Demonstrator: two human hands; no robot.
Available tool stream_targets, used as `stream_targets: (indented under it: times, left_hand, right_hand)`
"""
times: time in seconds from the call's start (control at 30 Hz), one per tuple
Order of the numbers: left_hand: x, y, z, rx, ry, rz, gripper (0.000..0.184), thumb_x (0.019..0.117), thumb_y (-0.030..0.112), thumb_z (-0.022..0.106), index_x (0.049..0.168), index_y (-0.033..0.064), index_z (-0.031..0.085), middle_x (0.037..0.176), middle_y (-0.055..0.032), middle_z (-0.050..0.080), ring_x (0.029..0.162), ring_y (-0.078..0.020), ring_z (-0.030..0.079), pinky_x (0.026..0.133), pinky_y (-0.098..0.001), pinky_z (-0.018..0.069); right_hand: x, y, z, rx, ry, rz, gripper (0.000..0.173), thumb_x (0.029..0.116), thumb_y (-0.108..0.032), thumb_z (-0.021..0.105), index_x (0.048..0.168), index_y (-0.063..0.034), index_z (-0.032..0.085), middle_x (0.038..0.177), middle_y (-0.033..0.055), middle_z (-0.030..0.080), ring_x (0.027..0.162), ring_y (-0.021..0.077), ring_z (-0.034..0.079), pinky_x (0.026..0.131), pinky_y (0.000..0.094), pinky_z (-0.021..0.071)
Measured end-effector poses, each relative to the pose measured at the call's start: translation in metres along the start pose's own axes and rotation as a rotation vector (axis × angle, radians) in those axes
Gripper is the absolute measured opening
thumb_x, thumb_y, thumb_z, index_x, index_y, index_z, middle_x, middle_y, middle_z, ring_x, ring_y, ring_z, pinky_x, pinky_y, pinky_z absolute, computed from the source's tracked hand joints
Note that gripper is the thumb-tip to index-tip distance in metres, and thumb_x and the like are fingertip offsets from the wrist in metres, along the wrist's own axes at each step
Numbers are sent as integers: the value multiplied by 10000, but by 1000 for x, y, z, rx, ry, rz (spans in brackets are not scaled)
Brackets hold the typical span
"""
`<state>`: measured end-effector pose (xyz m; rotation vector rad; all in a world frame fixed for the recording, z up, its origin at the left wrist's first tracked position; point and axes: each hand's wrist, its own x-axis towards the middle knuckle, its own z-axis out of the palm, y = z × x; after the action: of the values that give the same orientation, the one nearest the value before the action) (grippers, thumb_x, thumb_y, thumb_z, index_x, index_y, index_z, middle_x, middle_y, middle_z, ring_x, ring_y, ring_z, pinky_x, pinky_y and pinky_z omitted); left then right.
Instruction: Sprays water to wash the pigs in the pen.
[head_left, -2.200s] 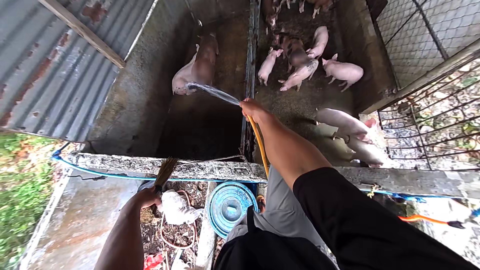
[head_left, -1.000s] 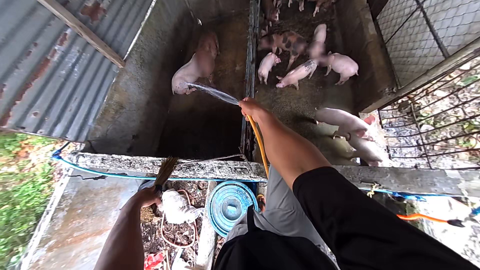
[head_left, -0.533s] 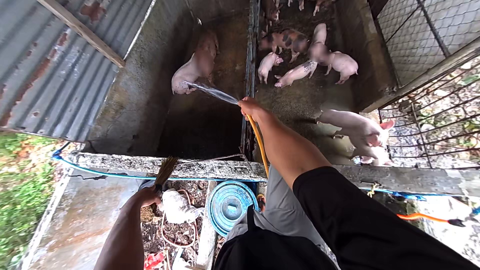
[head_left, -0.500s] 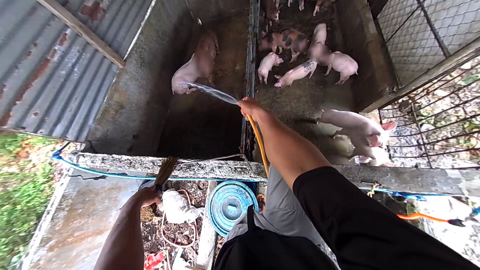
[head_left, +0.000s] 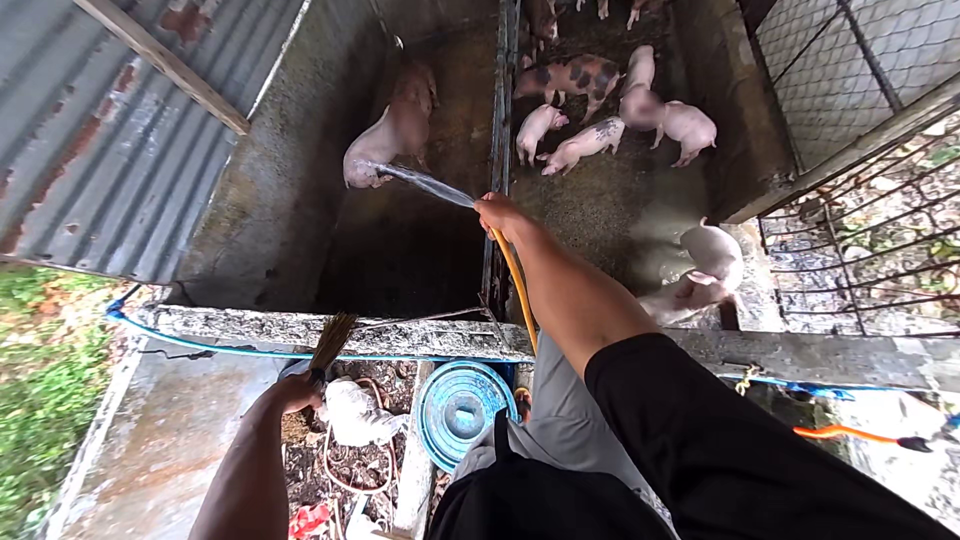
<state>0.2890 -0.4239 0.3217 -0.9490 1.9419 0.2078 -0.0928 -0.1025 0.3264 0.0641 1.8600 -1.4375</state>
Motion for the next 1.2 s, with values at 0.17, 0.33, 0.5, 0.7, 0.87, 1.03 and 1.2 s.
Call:
stream_targets:
  times: [0.17,0.33,0.5,0.7,0.87,1.03,1.2]
  left_hand:
    - [2,-1,0,10,-5,0,899,867,277,818,1590,26,346,1496,-265,517,1422,-406,472,1162,-603,364]
    - [6,-3,1,20,1,-1,894,853,295,829,1576,28,374,1475,-268,534,1406,-413,488,1148,-615,377]
    - [4,-1,1,21,-4,-2,892,862,295,821,1581,29,365,1488,-262,526,1417,-409,478,1157,-609,370]
    - [2,0,1,16,-3,-3,886,867,289,817,1579,24,363,1488,-261,526,1419,-406,476,1157,-604,371]
    - [2,-1,1,4,-1,2,897,866,285,820,1583,18,352,1505,-260,511,1436,-402,459,1169,-593,363]
    - [-2,1,1,-16,17,9,875,867,274,826,1574,20,377,1480,-266,530,1412,-409,480,1157,-604,371]
    - [-2,0,2,-26,12,9,890,860,274,830,1580,29,368,1494,-258,521,1424,-399,471,1166,-596,363]
  right_hand:
    - [-1,1,0,-26,-14,16,281,1079,-280,475,1296,-112,536,703,7,444,526,114,431,483,270,389]
    - [0,2,-1,-32,-16,10,285,1077,-277,478,1304,-113,535,702,5,447,527,113,432,485,268,388]
    - [0,3,-1,-28,-23,7,293,1079,-281,477,1316,-120,538,713,9,458,534,114,441,488,268,392]
    - [0,3,-1,-10,6,11,286,1072,-274,485,1311,-123,526,710,8,450,533,115,436,488,270,388]
    - [4,6,-3,-13,91,1,315,1060,-263,498,1326,-96,520,786,50,504,592,151,493,526,314,441]
    - [4,7,-3,-41,74,-41,336,1073,-280,475,1331,-72,528,798,63,512,621,174,504,565,351,461]
    - [4,5,-5,-22,73,-37,313,1077,-281,474,1316,-88,536,761,40,489,586,153,482,528,320,435]
